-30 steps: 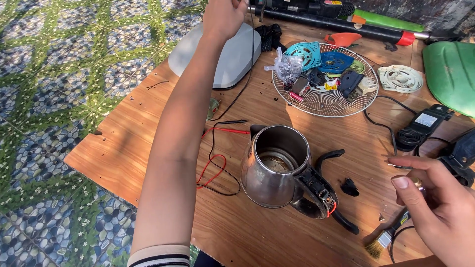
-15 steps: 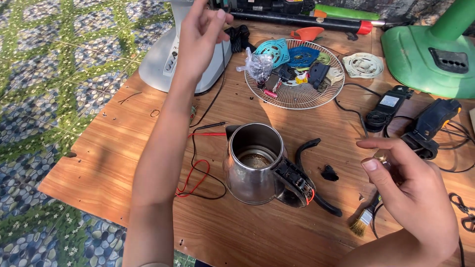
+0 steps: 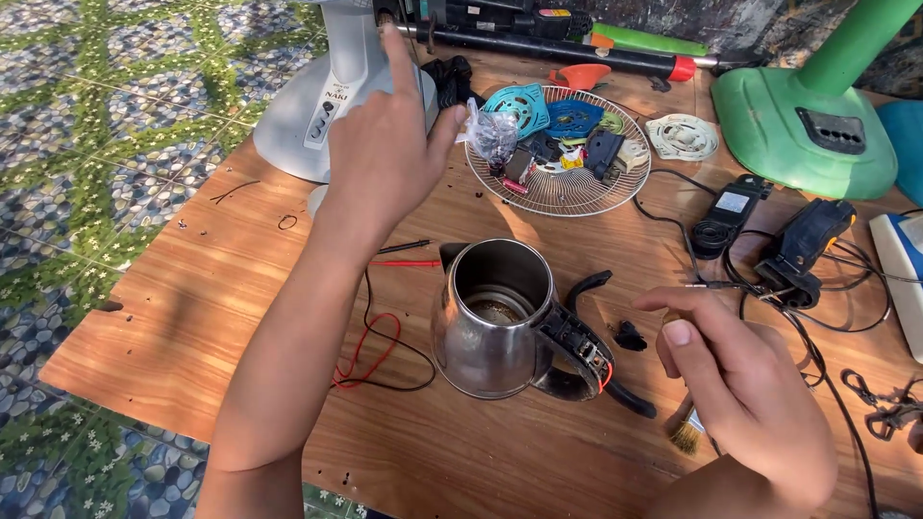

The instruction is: The person repairs a metal electric kettle by using a screwdriver to manipulate the internal components and wires at the base. They also use a multimeter to test the electrical connections while working on the device.

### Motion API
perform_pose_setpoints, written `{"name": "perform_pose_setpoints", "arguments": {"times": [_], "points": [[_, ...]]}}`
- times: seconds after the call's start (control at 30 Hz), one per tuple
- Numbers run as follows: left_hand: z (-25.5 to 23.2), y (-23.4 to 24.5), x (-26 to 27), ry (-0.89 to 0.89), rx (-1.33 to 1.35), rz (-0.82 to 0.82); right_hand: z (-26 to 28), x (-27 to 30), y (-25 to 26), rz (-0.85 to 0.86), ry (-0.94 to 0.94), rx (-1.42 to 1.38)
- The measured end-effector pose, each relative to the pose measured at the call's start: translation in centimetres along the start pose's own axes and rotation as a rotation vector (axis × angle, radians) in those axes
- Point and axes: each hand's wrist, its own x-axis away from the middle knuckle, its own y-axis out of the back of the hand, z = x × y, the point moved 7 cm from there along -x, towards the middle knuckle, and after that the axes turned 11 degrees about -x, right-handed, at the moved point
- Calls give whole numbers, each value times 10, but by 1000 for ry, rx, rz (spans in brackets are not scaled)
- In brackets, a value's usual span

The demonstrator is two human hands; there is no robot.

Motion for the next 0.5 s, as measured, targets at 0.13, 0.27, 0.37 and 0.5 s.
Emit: {"name": "perform_pose_setpoints", "arguments": {"times": [0.13,0.27,0.37,0.5], "points": [[39,23,-17,32,149,-346,-1,0,-2,8,1,12],[9,41,19,-6,155,-206,3,-2,-4,-7,25,-12],[-2,81,79,1,833,-492,8,0,-2,-123,61,-115],[-51,82,123,-284,882,-357,15,2,3,-355,163,-471]]}}
